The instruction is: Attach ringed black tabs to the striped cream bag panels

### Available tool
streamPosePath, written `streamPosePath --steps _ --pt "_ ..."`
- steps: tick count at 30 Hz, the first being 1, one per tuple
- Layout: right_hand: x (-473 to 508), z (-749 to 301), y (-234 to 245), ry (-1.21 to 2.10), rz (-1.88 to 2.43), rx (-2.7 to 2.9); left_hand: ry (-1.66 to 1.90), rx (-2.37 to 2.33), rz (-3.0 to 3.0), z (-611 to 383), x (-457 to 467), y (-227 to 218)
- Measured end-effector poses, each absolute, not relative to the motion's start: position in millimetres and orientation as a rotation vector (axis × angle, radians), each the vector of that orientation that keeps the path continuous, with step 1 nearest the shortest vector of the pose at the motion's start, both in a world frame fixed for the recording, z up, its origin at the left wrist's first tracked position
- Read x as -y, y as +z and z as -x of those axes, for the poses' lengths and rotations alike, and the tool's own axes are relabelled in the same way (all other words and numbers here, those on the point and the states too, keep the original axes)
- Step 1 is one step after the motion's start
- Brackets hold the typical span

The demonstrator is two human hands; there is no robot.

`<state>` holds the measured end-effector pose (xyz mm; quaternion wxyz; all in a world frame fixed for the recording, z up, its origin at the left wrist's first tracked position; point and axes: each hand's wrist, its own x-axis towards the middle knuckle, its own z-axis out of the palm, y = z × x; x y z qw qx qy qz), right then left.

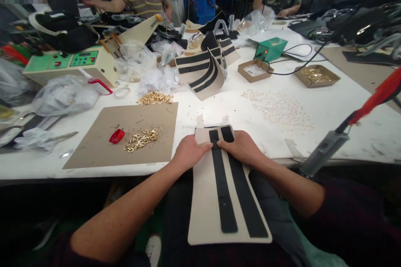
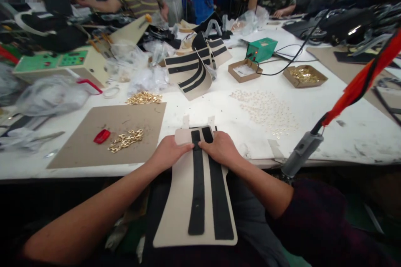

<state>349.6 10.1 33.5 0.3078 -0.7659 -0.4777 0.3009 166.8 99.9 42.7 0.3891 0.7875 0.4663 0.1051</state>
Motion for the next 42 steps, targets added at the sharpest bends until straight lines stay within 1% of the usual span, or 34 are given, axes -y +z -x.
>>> streamPosePath --steps 4,10,16,30,33,36,38,39,42 --pt "-17.4 -351.3 24.4 0.651 2.086 1.363 0.254 -1.212 -2.0 -178.0 -110.3 34.5" --pt "-22.6 -352.4 17.3 0.639 2.11 1.371 0.223 -1.233 -2.022 -181.4 -116.3 30.1" --pt "-25.5 -350.7 15.4 0.551 2.159 1.475 0.126 -1.325 -2.059 -183.2 -117.5 31.7" --pt "-30.5 -348.8 12.0 0.501 2.287 1.6 0.117 -1.268 -2.119 -185.0 -119.1 31.9" --pt "-30.8 -348.7 11.2 0.476 2.3 1.616 0.192 -1.332 -2.158 -182.6 -112.7 27.9" --pt "-30.4 -347.8 11.3 0.472 2.3 1.614 0.457 -1.366 -2.299 -178.8 -104.9 19.8" --pt "-30.2 -347.1 11.7 0.486 2.295 1.61 0.65 -1.27 -2.435 -176.5 -101.9 14.0" --pt "-30.3 -346.9 11.9 0.493 2.287 1.608 0.692 -1.184 -2.495 -175.7 -101.5 11.4" --pt "-31.6 -347.0 12.7 0.515 2.262 1.603 0.659 -0.927 -2.546 -174.7 -104.8 4.9"
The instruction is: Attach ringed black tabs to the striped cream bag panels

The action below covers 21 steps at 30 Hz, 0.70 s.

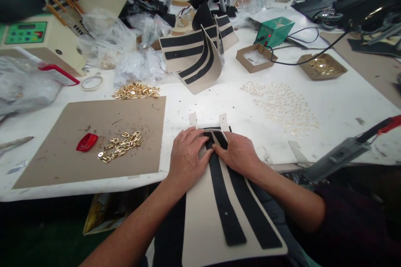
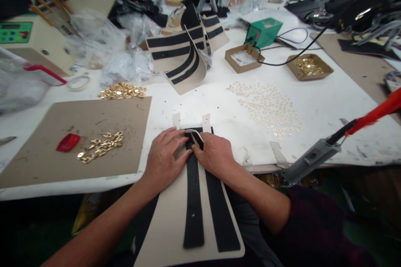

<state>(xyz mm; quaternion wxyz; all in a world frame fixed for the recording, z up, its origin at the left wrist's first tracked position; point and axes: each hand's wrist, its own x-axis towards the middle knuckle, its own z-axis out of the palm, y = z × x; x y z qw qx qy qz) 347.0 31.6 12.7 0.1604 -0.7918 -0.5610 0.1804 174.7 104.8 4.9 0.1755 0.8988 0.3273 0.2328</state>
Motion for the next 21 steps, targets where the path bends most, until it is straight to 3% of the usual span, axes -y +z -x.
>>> streamPosePath --steps 14,21 --pt "-23.4 -368.3 14.8 0.403 2.051 1.351 0.719 -0.848 -2.446 -176.0 -130.5 -13.5" --pt "-2.2 -467.2 12.7 0.215 2.468 1.07 0.725 -0.836 -2.404 -173.6 -131.2 -22.6"
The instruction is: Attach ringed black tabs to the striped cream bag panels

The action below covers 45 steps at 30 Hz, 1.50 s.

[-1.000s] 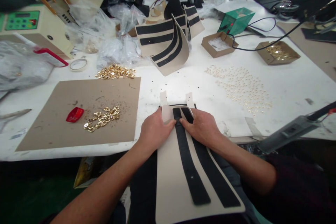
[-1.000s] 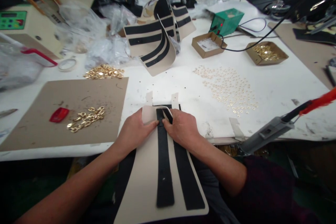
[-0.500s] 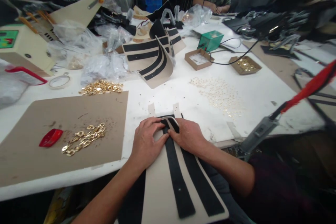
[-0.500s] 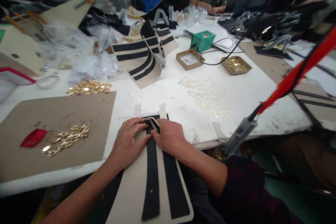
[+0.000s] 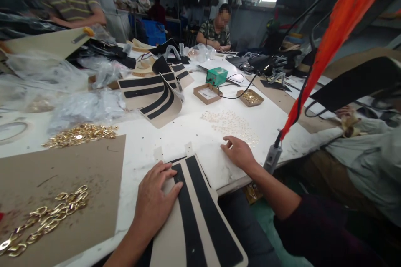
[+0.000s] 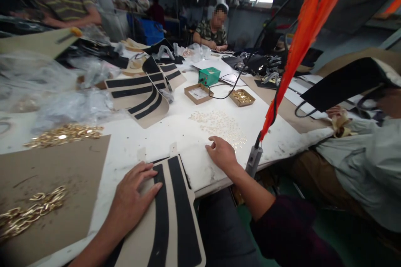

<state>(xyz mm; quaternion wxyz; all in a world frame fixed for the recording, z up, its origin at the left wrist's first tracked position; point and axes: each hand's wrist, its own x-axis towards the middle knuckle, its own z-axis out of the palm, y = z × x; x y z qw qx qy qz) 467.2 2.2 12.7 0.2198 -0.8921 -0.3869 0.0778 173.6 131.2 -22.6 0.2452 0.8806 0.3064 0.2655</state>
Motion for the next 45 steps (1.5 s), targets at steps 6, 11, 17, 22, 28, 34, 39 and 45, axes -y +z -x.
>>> streamPosePath --steps 6,11,17,22,28,34,39,45 --pt "-9.2 -490.9 10.1 0.183 2.633 1.08 0.73 -0.857 -2.374 -172.5 -129.1 -24.9" --pt "-14.3 -491.2 9.1 0.149 2.67 1.153 0.71 -0.873 -2.37 -172.5 -126.4 -21.5" --pt "-13.4 -494.7 9.9 0.159 2.652 1.2 0.71 -0.87 -2.373 -171.0 -124.3 -21.1" --pt "-9.2 -487.2 5.0 0.271 2.574 1.315 0.685 -0.886 -2.328 -171.3 -118.4 -14.0" --pt "-6.9 -479.4 9.3 0.298 2.564 1.486 0.684 -0.906 -2.296 -171.9 -115.1 -9.8" --pt "-11.8 -477.5 21.1 0.136 2.661 1.842 0.684 -0.906 -2.291 -170.6 -113.5 -10.1" --pt "-16.3 -472.9 20.2 -0.113 2.742 2.019 0.684 -0.916 -2.269 -170.5 -112.7 -9.5" --pt "-14.6 -476.0 9.6 -0.199 2.58 1.934 0.68 -0.921 -2.256 -169.7 -111.4 -10.0"
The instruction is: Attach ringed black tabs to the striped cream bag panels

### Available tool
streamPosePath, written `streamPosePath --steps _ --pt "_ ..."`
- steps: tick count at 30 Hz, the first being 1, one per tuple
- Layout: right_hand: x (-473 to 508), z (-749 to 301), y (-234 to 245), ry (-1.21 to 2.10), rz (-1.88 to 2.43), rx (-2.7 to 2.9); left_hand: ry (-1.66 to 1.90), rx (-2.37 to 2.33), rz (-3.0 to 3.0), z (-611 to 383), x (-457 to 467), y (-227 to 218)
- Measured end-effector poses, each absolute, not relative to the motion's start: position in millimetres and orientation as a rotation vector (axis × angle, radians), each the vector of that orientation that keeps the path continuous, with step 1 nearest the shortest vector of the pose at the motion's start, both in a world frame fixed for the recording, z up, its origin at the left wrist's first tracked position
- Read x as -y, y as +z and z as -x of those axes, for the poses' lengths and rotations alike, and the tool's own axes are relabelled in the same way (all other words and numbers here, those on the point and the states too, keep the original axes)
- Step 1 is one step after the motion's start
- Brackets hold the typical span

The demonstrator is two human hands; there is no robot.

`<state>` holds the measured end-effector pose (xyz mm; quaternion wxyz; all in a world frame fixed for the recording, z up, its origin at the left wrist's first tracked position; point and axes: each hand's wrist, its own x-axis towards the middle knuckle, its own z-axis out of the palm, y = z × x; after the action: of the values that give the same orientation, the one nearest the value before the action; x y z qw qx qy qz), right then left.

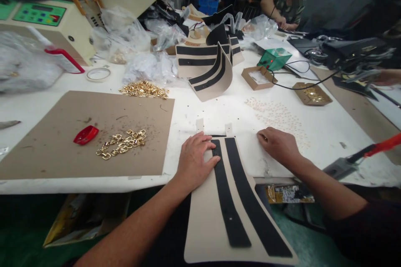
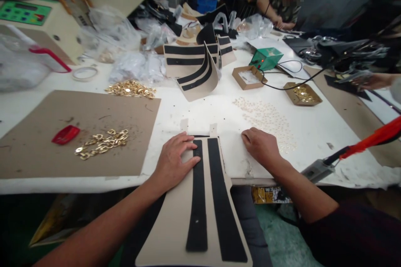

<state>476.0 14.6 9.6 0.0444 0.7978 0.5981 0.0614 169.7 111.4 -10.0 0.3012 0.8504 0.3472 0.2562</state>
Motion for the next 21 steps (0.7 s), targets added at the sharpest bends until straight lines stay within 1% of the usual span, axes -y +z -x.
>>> streamPosePath --steps 2,3,6,8,10,12,16,21 --pt "-15.4 -469.5 12.6 0.083 -2.555 -1.964 0.679 -0.917 -2.254 -169.5 -111.3 -10.5" --pt "-16.7 -462.6 16.2 -0.038 -2.631 -2.04 0.68 -0.913 -2.255 -169.5 -111.4 -10.6" --pt "-24.8 -428.2 31.4 -0.613 -2.783 -2.208 0.679 -0.91 -2.264 -169.6 -111.9 -10.7" --pt "-32.5 -400.7 39.2 -0.945 -2.697 -2.305 0.673 -0.909 -2.269 -169.3 -112.3 -10.7" --pt "-40.2 -377.7 41.1 -1.11 -2.523 -2.417 0.666 -0.903 -2.272 -168.8 -112.6 -11.1" --pt "-45.9 -363.3 37.5 -1.138 -2.4 -2.471 0.663 -0.896 -2.277 -168.4 -112.8 -12.1" --pt "-49.1 -355.5 26.9 -0.979 -2.326 -2.511 0.663 -0.893 -2.284 -168.1 -112.5 -13.8" --pt "-48.8 -355.9 23.8 -0.965 -2.378 -2.458 0.668 -0.901 -2.278 -168.5 -112.1 -12.9"
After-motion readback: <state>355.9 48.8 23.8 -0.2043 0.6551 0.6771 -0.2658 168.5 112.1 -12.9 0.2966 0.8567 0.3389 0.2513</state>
